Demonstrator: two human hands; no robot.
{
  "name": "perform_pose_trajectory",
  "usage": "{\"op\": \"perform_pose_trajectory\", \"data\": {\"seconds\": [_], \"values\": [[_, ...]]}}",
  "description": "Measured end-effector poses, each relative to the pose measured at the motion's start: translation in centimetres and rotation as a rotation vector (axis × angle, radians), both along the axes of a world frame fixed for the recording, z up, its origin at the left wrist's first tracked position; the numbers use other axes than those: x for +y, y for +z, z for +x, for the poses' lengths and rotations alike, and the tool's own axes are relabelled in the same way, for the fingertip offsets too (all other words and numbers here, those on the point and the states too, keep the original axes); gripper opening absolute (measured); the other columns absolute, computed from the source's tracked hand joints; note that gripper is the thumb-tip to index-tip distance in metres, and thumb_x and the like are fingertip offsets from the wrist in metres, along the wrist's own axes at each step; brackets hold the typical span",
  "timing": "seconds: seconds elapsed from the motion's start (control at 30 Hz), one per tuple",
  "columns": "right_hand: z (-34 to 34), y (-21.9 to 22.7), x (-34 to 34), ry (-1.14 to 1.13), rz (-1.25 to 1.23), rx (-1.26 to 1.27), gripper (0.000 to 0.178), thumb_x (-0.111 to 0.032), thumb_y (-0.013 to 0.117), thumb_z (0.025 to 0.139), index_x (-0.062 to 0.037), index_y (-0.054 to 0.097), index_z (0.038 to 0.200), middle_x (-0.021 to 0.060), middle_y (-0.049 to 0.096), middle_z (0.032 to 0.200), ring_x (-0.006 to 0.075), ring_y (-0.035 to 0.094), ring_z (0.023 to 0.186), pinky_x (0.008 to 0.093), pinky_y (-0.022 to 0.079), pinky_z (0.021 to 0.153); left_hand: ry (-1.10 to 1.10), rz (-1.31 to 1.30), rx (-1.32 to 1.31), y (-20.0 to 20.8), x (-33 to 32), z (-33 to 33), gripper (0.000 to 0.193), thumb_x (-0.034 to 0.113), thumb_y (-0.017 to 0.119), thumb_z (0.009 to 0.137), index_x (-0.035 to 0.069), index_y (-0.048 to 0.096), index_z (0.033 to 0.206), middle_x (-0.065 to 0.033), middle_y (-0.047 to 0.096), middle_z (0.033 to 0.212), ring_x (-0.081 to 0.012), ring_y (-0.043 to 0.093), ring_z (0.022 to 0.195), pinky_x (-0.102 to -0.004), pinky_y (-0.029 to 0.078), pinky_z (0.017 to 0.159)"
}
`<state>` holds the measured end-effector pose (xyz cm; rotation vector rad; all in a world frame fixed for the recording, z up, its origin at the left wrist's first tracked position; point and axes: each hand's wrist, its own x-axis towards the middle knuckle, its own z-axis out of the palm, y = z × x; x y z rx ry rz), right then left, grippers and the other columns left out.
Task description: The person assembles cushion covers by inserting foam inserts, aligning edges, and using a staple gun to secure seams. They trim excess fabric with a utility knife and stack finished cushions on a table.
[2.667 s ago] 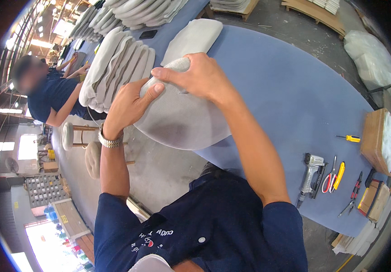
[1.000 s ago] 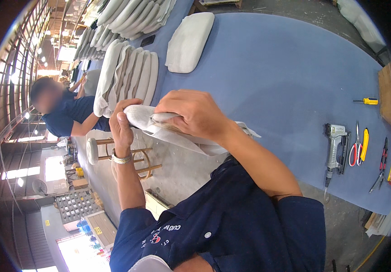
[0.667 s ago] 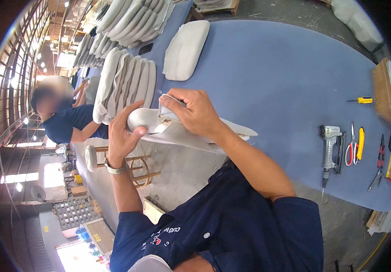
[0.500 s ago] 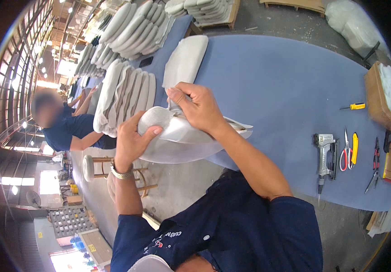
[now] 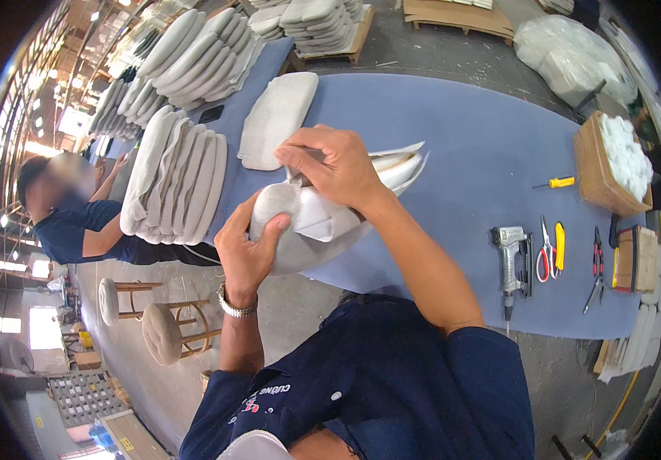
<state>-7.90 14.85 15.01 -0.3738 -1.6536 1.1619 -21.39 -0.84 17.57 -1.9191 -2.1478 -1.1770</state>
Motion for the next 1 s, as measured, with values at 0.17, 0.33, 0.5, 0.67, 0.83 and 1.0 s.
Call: {"op": "perform_pose_trajectory", "data": {"seconds": [0.17, 0.33, 0.5, 0.67, 0.83, 1.0], "values": [[4.6, -3.1, -4.2, -0.360, -0.114, 0.077, 0.011, -0.009, 0.068, 0.096, 0.0001, 0.075, 0.094, 0.0081, 0.073, 0.093, 0.0167, 0.067, 0.087, 0.0310, 0.053, 0.080, -0.106, 0.034, -0.062, -1.9, -2.6, -1.5, 0.051, 0.028, 0.089, 0.080, 0.001, 0.070, 0.119, -0.0146, 0.075, 0.106, -0.0306, 0.073, 0.092, -0.0368, 0.057, 0.081], [6.0, -2.5, -10.8, -0.256, 0.063, -0.189, 0.012, -0.009, 0.070, 0.088, 0.0008, 0.072, 0.094, 0.0113, 0.070, 0.099, 0.0263, 0.067, 0.094, 0.0353, 0.053, 0.083, -0.345, -0.087, -0.222, -3.0, -4.0, -2.5, 0.057, 0.026, 0.089, 0.078, 0.001, 0.067, 0.125, -0.0176, 0.072, 0.119, -0.0338, 0.071, 0.105, -0.0399, 0.055, 0.091], [2.5, -2.9, -15.0, -0.439, -0.052, -0.307, 0.019, -0.012, 0.073, 0.079, 0.0010, 0.070, 0.092, 0.0118, 0.066, 0.094, 0.0323, 0.064, 0.094, 0.0405, 0.051, 0.084, -0.509, -0.128, -0.213, -4.9, -5.8, -4.0, 0.072, 0.030, 0.092, 0.073, 0.002, 0.063, 0.133, -0.0171, 0.070, 0.127, -0.0341, 0.070, 0.110, -0.0405, 0.055, 0.094], [-1.2, -3.6, -19.9, -0.526, -0.093, -0.569, 0.015, -0.013, 0.073, 0.084, 0.0003, 0.069, 0.087, 0.0110, 0.063, 0.086, 0.0316, 0.061, 0.085, 0.0422, 0.048, 0.077, -0.604, -0.136, -0.281, -9.4, -9.5, -7.5, 0.079, 0.030, 0.094, 0.071, 0.002, 0.061, 0.138, -0.0180, 0.068, 0.132, -0.0333, 0.069, 0.118, -0.0417, 0.054, 0.099], [-4.7, -8.3, -24.4, -0.654, 0.060, -0.789, 0.013, -0.011, 0.070, 0.088, 0.0015, 0.067, 0.088, 0.0125, 0.063, 0.089, 0.0303, 0.061, 0.085, 0.0390, 0.049, 0.073, -0.622, 0.043, -0.291, -19.6, -12.0, -10.1, 0.078, 0.021, 0.092, 0.070, 0.003, 0.060, 0.139, -0.0184, 0.065, 0.138, -0.0344, 0.064, 0.124, -0.0422, 0.052, 0.104], [-7.2, -11.7, -26.3, -0.594, -0.133, -0.931, 0.014, -0.011, 0.065, 0.088, 0.0021, 0.068, 0.093, 0.0154, 0.062, 0.091, 0.0307, 0.062, 0.083, 0.0399, 0.050, 0.073, -0.515, 0.057, -0.485, -24.1, -13.8, -9.9, 0.079, 0.019, 0.091, 0.073, 0.005, 0.057, 0.144, -0.0178, 0.062, 0.141, -0.0352, 0.060, 0.130, -0.0427, 0.050, 0.106]]}}
